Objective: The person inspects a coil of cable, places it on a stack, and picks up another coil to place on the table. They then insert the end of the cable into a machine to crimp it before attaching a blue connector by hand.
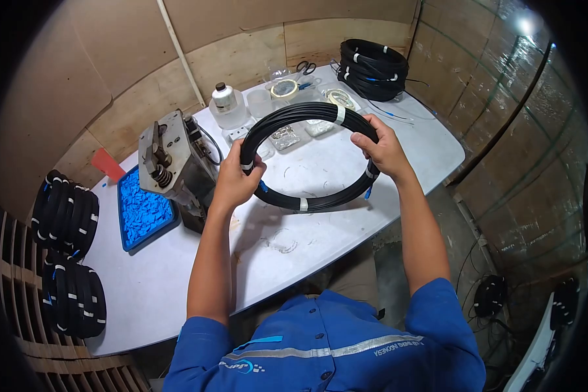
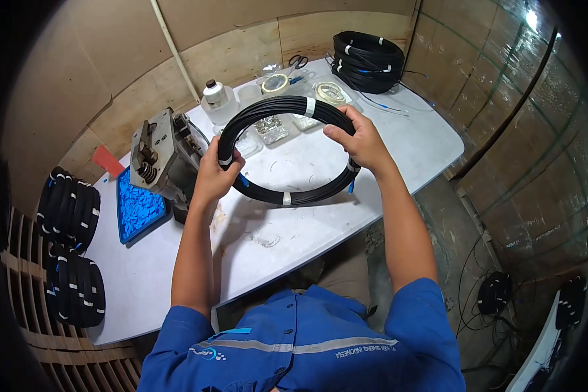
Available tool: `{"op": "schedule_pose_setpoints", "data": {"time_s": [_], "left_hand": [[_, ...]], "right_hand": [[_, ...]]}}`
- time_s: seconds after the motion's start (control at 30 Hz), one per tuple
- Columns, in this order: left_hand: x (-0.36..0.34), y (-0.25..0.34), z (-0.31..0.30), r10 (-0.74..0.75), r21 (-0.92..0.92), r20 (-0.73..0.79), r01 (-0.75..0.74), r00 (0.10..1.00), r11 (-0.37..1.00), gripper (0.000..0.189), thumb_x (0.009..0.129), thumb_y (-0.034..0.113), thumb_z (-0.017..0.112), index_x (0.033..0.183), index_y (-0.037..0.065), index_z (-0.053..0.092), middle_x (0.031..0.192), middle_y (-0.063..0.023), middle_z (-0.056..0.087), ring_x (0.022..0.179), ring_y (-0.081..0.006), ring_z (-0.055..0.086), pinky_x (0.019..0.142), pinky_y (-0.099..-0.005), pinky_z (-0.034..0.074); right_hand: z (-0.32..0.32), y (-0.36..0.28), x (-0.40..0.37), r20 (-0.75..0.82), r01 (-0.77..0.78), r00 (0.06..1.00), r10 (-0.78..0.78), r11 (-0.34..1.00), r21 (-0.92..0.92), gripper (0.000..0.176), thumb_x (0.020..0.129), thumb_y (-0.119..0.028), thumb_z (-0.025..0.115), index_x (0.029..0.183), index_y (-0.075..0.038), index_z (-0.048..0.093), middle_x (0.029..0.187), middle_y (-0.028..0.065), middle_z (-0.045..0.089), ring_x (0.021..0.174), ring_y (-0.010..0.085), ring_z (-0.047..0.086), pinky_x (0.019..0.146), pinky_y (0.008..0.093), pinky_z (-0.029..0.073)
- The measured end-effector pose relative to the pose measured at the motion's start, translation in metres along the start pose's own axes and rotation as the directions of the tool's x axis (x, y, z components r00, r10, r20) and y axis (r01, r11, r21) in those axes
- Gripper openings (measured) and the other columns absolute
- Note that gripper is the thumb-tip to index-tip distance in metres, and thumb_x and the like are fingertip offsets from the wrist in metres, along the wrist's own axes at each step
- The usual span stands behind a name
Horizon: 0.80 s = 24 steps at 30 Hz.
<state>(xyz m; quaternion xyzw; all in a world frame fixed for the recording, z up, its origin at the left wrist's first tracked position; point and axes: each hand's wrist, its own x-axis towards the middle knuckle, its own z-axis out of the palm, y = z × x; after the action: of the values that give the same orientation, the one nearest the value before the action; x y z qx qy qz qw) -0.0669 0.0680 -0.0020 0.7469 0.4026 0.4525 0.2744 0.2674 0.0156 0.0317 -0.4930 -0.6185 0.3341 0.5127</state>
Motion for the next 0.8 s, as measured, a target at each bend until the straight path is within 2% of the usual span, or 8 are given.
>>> {"op": "schedule_pose_setpoints", "data": {"time_s": [0.2, 0.27, 0.3, 0.43, 0.53, 0.6, 0.67, 0.8], "left_hand": [[0.029, 0.030, -0.012, 0.035, 0.069, 0.030, -0.037, 0.999, 0.997, 0.040, 0.079, 0.017, 0.081, 0.110, 0.001, 0.063, 0.090, -0.0114, 0.075, 0.081, -0.0211, 0.073, 0.075, -0.0349, 0.056], [0.041, 0.052, -0.015, 0.172, 0.136, 0.052, -0.178, 0.984, 0.975, 0.041, 0.079, 0.015, 0.084, 0.110, 0.001, 0.062, 0.093, -0.0087, 0.075, 0.082, -0.0146, 0.069, 0.077, -0.0302, 0.055], [0.049, 0.065, -0.018, 0.226, 0.122, 0.087, -0.236, 0.970, 0.964, 0.044, 0.077, 0.020, 0.085, 0.111, 0.001, 0.063, 0.090, -0.0155, 0.076, 0.080, -0.0267, 0.073, 0.073, -0.0366, 0.056], [0.070, 0.080, -0.019, 0.123, 0.267, 0.260, -0.194, 0.958, 0.944, 0.038, 0.077, 0.025, 0.088, 0.100, 0.000, 0.069, 0.082, -0.0180, 0.074, 0.074, -0.0312, 0.072, 0.071, -0.0383, 0.054], [0.074, 0.072, -0.019, 0.032, 0.377, 0.232, -0.120, 0.972, 0.919, 0.035, 0.079, 0.027, 0.087, 0.092, -0.001, 0.071, 0.080, -0.0197, 0.072, 0.073, -0.0340, 0.071, 0.070, -0.0408, 0.053], [0.070, 0.062, -0.021, 0.088, 0.350, 0.190, -0.151, 0.978, 0.924, 0.033, 0.082, 0.028, 0.085, 0.089, -0.001, 0.071, 0.078, -0.0210, 0.071, 0.071, -0.0368, 0.069, 0.068, -0.0436, 0.052], [0.066, 0.054, -0.025, 0.086, 0.363, 0.133, -0.129, 0.987, 0.923, 0.031, 0.085, 0.027, 0.082, 0.089, -0.001, 0.070, 0.076, -0.0218, 0.070, 0.071, -0.0382, 0.069, 0.067, -0.0449, 0.052], [0.058, 0.057, -0.025, 0.052, 0.382, 0.080, -0.079, 0.995, 0.921, 0.031, 0.087, 0.028, 0.081, 0.089, -0.001, 0.070, 0.075, -0.0226, 0.069, 0.071, -0.0394, 0.069, 0.066, -0.0461, 0.052]], "right_hand": [[0.004, -0.011, 0.002, 0.046, 0.031, 0.998, -0.031, 0.999, -0.005, 0.038, 0.090, -0.033, 0.081, 0.113, -0.007, 0.064, 0.078, -0.0071, 0.054, 0.066, 0.0037, 0.047, 0.059, 0.0223, 0.038], [0.008, -0.019, 0.004, 0.060, 0.040, 0.997, -0.039, 0.999, -0.010, 0.037, 0.089, -0.033, 0.082, 0.110, -0.007, 0.065, 0.078, -0.0071, 0.055, 0.067, 0.0039, 0.047, 0.059, 0.0226, 0.038], [0.009, -0.022, 0.007, 0.093, 0.068, 0.994, -0.063, 0.997, -0.048, 0.036, 0.089, -0.033, 0.082, 0.108, -0.007, 0.064, 0.077, -0.0066, 0.056, 0.065, 0.0041, 0.049, 0.058, 0.0227, 0.039], [0.011, -0.034, 0.025, 0.233, 0.098, 0.970, -0.067, 0.988, -0.121, 0.030, 0.084, -0.025, 0.082, 0.102, -0.007, 0.066, 0.076, -0.0042, 0.059, 0.066, 0.0059, 0.052, 0.060, 0.0234, 0.042], [0.021, -0.043, 0.036, 0.290, 0.119, 0.956, -0.041, 0.959, -0.258, 0.029, 0.080, -0.023, 0.079, 0.097, -0.003, 0.066, 0.074, -0.0009, 0.061, 0.067, 0.0077, 0.055, 0.061, 0.0257, 0.044], [0.031, -0.045, 0.042, 0.269, 0.007, 0.962, 0.055, 0.975, -0.223, 0.028, 0.077, -0.020, 0.075, 0.096, -0.002, 0.066, 0.069, 0.0009, 0.060, 0.062, 0.0097, 0.054, 0.058, 0.0281, 0.044], [0.035, -0.044, 0.053, 0.294, 0.176, 0.952, -0.087, 0.941, -0.290, 0.027, 0.078, -0.019, 0.074, 0.096, -0.001, 0.066, 0.067, 0.0006, 0.058, 0.060, 0.0106, 0.053, 0.056, 0.0285, 0.044], [0.036, -0.027, 0.079, 0.361, 0.222, 0.925, -0.122, 0.943, -0.249, 0.028, 0.078, -0.019, 0.074, 0.099, -0.001, 0.068, 0.067, 0.0009, 0.059, 0.058, 0.0106, 0.052, 0.055, 0.0286, 0.043]]}}
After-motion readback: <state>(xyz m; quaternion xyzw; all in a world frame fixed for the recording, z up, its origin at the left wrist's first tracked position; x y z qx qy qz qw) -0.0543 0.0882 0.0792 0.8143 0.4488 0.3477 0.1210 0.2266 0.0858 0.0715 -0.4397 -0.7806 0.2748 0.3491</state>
